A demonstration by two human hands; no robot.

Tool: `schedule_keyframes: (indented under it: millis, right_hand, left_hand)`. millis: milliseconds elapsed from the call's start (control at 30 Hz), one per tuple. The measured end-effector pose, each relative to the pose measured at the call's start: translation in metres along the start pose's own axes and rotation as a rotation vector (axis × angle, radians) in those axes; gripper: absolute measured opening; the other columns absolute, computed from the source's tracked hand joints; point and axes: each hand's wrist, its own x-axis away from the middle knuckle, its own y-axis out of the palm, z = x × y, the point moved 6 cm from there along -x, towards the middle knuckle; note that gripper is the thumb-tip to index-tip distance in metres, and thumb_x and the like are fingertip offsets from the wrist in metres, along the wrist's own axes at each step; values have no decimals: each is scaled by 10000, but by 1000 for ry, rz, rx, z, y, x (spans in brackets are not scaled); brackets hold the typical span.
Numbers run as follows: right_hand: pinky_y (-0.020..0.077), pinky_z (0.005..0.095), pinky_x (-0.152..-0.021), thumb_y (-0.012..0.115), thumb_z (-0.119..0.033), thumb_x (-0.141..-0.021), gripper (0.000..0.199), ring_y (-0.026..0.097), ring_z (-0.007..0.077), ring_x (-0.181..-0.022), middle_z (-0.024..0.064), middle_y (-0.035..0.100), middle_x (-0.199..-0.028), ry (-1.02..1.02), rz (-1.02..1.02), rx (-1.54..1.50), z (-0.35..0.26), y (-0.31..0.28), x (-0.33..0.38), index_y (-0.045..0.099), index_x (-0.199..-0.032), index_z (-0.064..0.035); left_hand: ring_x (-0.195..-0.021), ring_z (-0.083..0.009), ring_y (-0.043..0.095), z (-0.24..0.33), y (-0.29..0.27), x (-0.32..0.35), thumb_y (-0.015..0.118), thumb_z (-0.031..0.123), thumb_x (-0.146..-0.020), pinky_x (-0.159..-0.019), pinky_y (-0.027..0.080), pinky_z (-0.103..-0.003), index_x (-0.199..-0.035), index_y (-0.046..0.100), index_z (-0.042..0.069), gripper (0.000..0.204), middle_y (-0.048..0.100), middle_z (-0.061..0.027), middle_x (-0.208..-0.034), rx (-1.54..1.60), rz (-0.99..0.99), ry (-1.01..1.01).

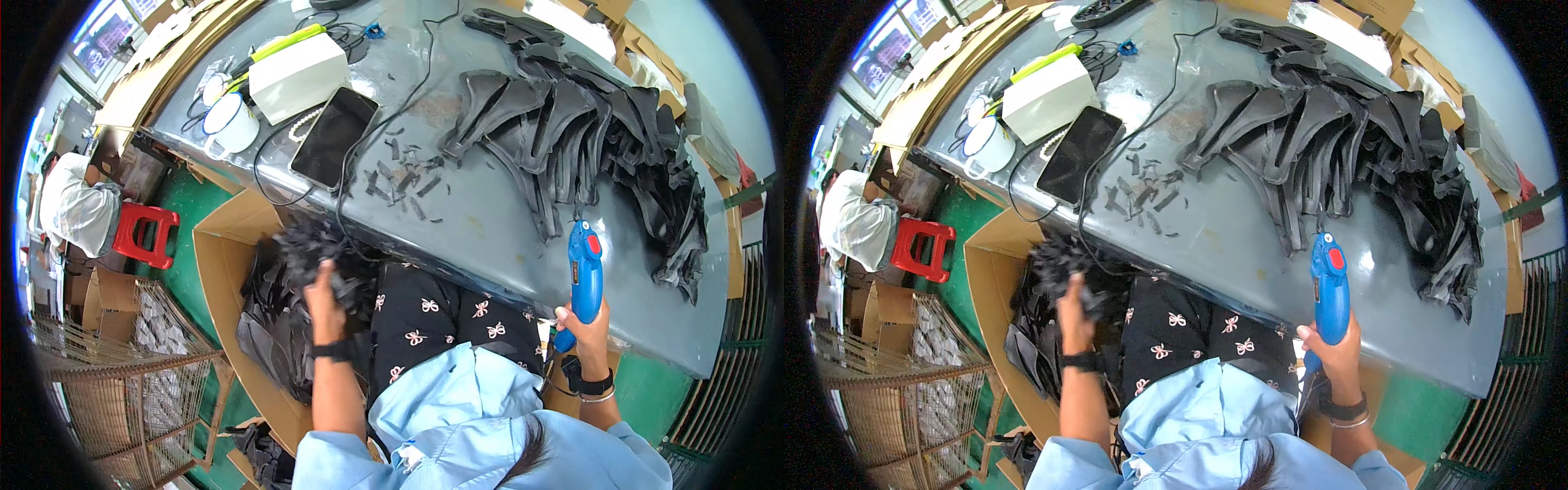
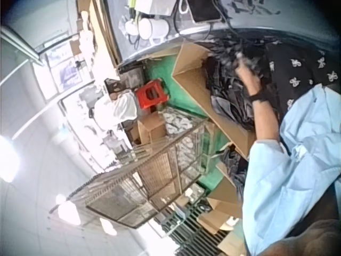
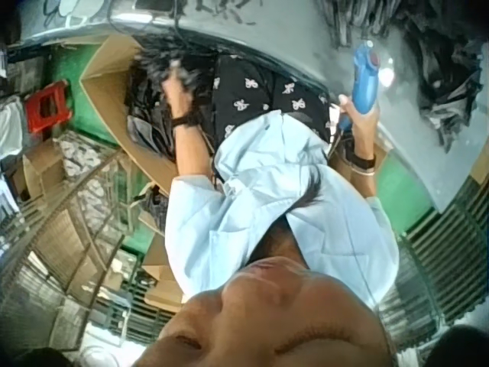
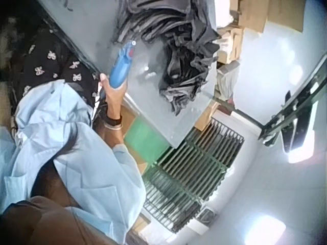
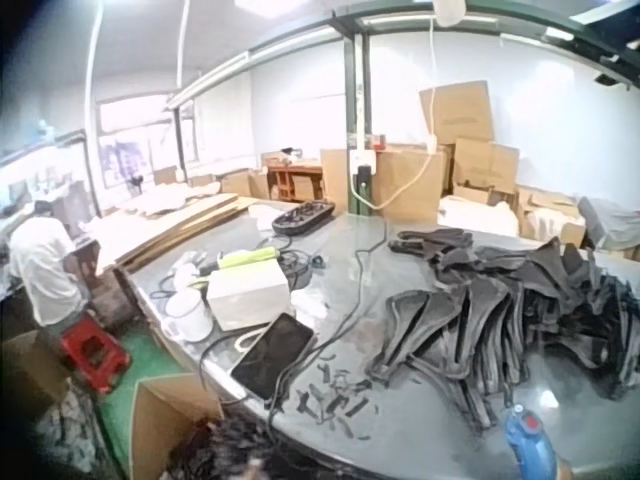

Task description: Cutting and trimming excess material from bicycle saddle covers using a power trimmer.

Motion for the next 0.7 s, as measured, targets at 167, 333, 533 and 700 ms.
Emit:
schedule_keyframes:
  millis: [167, 333, 533, 700]
  right_hand:
    - [474, 246, -518, 723, -71, -693, 410, 564, 122, -551, 50, 553, -676, -5, -15, -44, -4, 1, 0, 471, -1006, 12]
    - [475, 247, -523, 736, -68, -694, 408, 562, 112, -556, 46, 563, -672, -7, 3, -67, 3, 0, -2, 477, -999, 12]
    - [485, 251, -531, 773, -113, -687, 444, 573, 109, -574, 43, 571, -689, 54, -15, -95, 1, -10, -3, 487, -1009, -5]
    - [484, 252, -558, 795, -164, -677, 487, 584, 105, -600, 39, 589, -713, 28, -125, -115, -1, -2, -6, 497, -1027, -3]
  left_hand:
    - [-1144, -357, 420, -22, 13, -7, 712, 284, -764, -837, 328, -656, -1367, 228, 75, 801, 345, -150, -1353, -285, 88, -179]
    - [-872, -176, 575, 29, 1, 5, 571, 172, -881, -711, 499, -299, -1087, 504, 64, 242, 559, -72, -1059, 14, 31, 175]
    - [-768, -136, 595, 136, 131, 138, 518, 143, -922, -655, 479, -232, -979, 548, 23, 137, 610, -73, -916, 131, -347, 587]
    - [-1066, -197, 525, 123, 243, 174, 520, 171, -916, -862, 445, -322, -1194, 469, 1, 330, 528, -130, -1172, -25, -588, 417]
